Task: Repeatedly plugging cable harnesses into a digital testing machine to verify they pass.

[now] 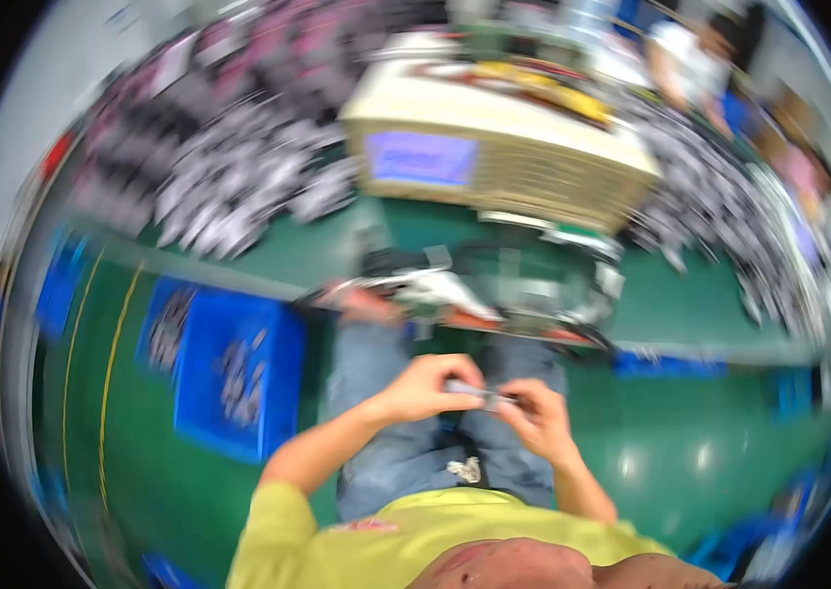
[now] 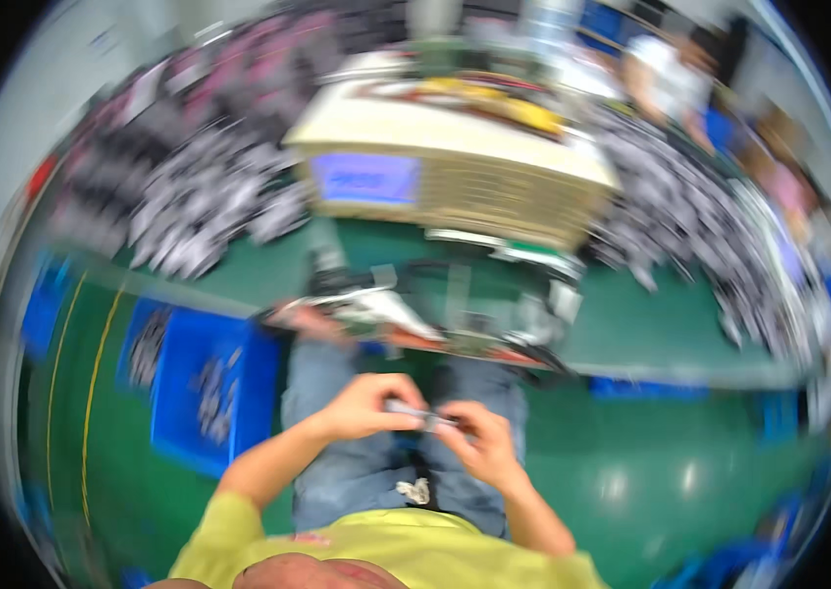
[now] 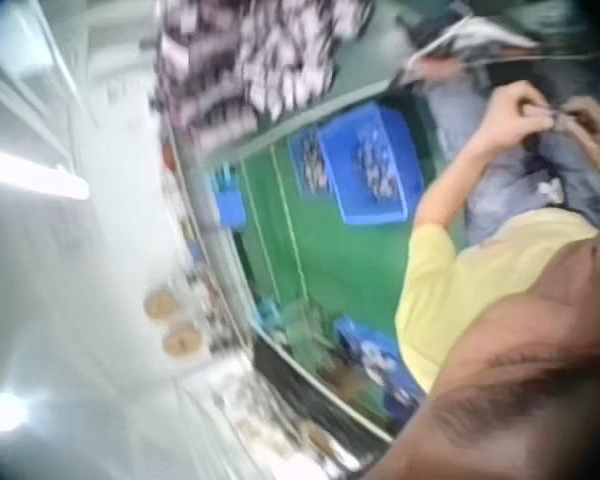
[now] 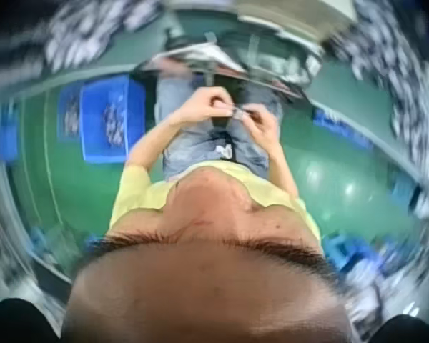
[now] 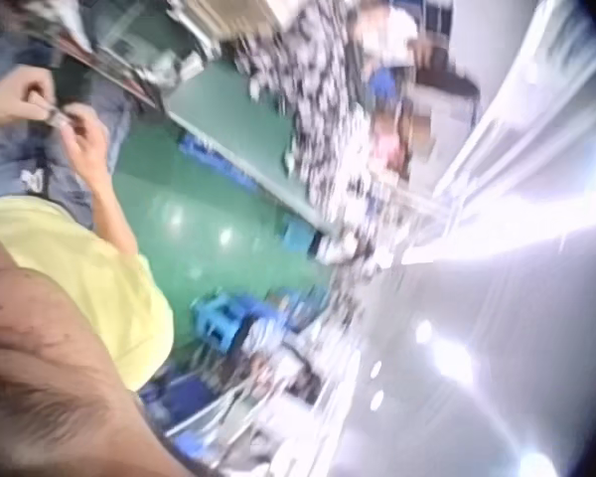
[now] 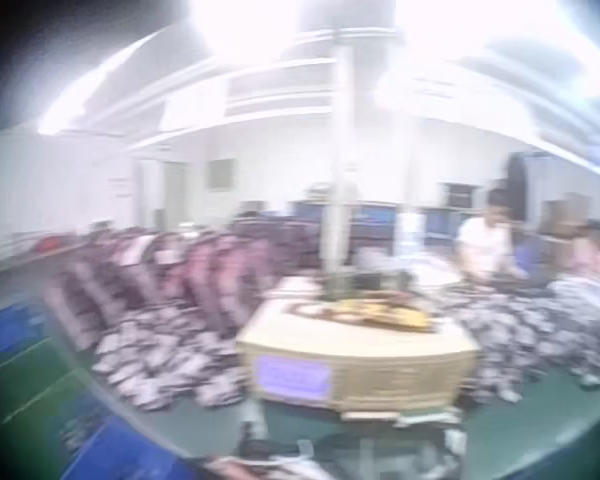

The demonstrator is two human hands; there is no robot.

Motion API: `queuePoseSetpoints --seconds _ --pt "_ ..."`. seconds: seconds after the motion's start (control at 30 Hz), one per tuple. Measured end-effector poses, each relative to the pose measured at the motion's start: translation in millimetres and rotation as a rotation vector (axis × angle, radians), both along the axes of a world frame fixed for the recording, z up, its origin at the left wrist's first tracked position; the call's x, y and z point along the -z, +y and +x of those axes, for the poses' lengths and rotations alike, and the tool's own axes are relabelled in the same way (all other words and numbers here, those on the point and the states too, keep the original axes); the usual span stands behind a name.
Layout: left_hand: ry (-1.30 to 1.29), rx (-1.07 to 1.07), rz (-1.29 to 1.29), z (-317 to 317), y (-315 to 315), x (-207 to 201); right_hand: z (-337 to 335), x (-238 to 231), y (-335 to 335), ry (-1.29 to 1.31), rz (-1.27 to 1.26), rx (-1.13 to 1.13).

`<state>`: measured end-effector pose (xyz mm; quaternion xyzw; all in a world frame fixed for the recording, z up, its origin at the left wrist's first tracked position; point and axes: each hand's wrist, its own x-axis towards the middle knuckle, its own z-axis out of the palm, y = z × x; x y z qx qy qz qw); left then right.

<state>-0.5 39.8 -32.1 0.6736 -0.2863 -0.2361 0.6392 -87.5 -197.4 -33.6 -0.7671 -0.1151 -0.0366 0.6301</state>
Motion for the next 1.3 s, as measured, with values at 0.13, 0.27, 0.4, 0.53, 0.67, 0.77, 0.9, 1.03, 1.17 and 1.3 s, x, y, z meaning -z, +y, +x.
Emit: queuePoseSetpoints --seconds 0.13,0.27,0.4,0.53,0.67,0.77,0.9,1.03,1.17,1.3 --pt "0.277 -0.123 -0.179 -4.0 5.7 3.1 9.5 -10.6 -4.1 0.205 0.292 -0.172" --pt "0.417 -0.074 -0.248 -1.2 -7.1 -10.9 -1.3 -8.0 -24.1 0.155 0.311 -0.079" --pt "0.095 -0.201 -0.163 -12.0 -5.0 -5.7 -2.7 -11.3 -20.5 0.120 0.181 0.074" --pt "-0.047 -0.335 -0.190 -11.9 -0.1 -17.4 8.5 -21.5 -8.3 -0.095 0.067 0.144" --pt "-0.215 -0.316 -0.260 -5.7 -0.5 -28.6 21.1 -40.7 -10.6 -0.273 -0.001 0.144" --pt "-0.086 -0.271 -0.316 -4.6 -9.8 -26.7 24.4 -45.0 -14.7 -0.303 0.023 0.177" --pt "-0.079 -0.198 -0.244 -6.7 -9.4 -25.4 23.1 -44.3 -22.2 -0.236 0.048 0.165" --pt "-0.148 -0.210 -0.291 0.8 -15.8 -21.3 24.4 -45.8 -19.2 -0.194 0.151 0.213" --pt "-0.184 -0.243 -0.319 2.0 -20.4 -25.8 23.6 -41.8 -18.4 -0.208 0.074 0.276" --pt "-0.159 -0.235 -0.340 3.2 -17.0 -17.6 20.7 -44.6 -17.7 -0.247 -0.077 0.330"
